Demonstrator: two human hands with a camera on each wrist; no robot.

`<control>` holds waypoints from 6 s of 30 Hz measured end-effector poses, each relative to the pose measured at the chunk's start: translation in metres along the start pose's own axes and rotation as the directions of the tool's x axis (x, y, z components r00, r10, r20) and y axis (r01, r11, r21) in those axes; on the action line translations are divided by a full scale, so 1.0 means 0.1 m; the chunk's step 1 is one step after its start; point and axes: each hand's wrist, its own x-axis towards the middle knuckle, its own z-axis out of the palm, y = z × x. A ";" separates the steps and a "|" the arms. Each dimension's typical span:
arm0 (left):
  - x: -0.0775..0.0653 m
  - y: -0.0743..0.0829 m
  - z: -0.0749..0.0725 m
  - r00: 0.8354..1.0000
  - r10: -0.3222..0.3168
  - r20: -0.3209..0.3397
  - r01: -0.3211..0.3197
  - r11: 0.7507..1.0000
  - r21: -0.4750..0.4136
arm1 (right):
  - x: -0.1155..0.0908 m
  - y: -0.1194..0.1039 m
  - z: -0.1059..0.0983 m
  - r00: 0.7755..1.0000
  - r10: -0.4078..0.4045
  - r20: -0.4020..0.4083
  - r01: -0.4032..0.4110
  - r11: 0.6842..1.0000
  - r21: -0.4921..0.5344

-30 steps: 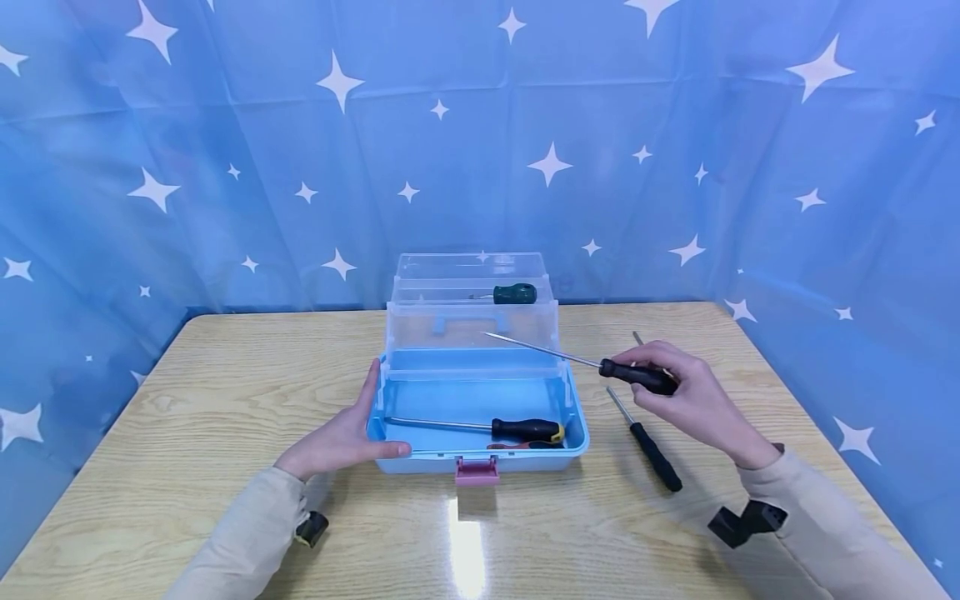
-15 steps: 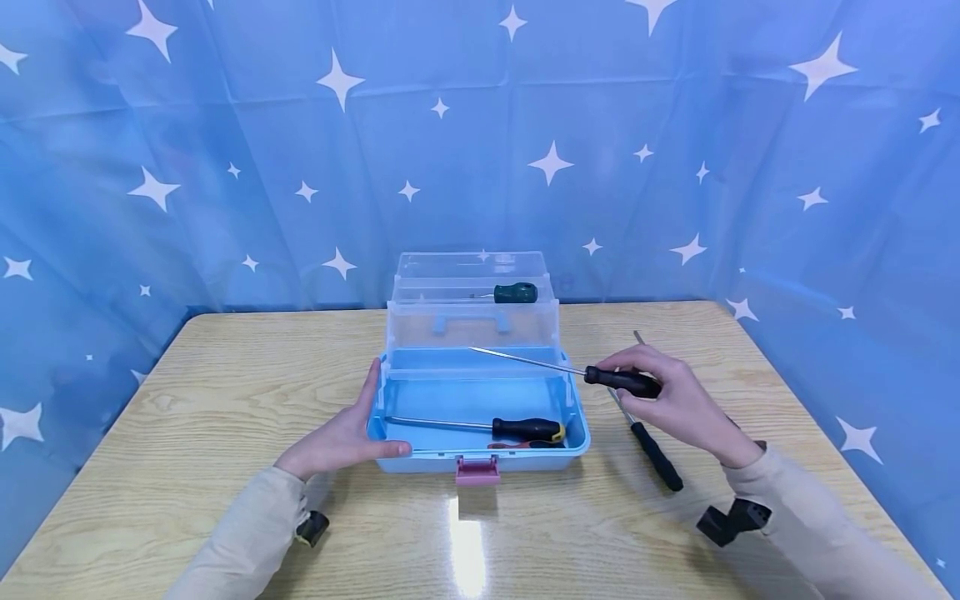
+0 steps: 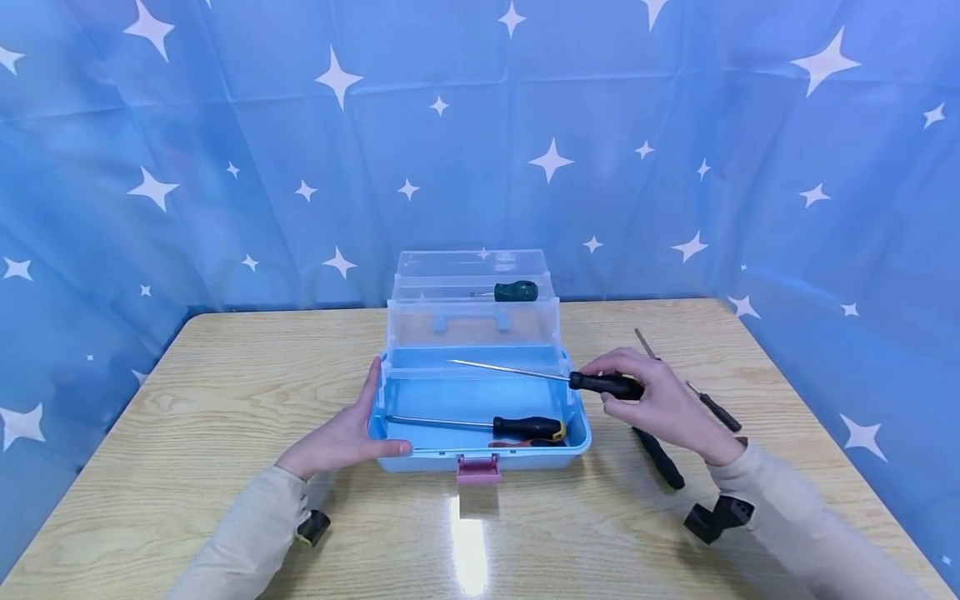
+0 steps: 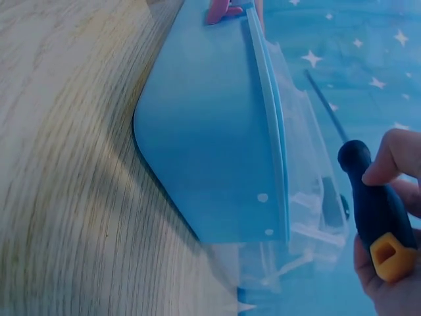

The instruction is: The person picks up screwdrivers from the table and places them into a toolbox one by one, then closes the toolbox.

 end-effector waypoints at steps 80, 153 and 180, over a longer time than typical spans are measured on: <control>0.01 -0.03 0.00 1.000 -0.014 -0.004 0.014 1.000 0.014 | 0.20 -0.09 0.37 0.993 -0.074 0.097 0.067 0.995 0.073; -0.02 0.01 -0.01 1.000 0.002 0.003 -0.002 1.000 0.003 | -0.26 0.60 -0.40 0.953 0.289 0.096 -0.261 0.938 -0.229; -0.01 0.01 0.00 1.000 0.017 0.009 -0.016 0.999 -0.033 | -0.28 0.85 -0.42 0.888 0.457 0.039 -0.440 0.873 -0.210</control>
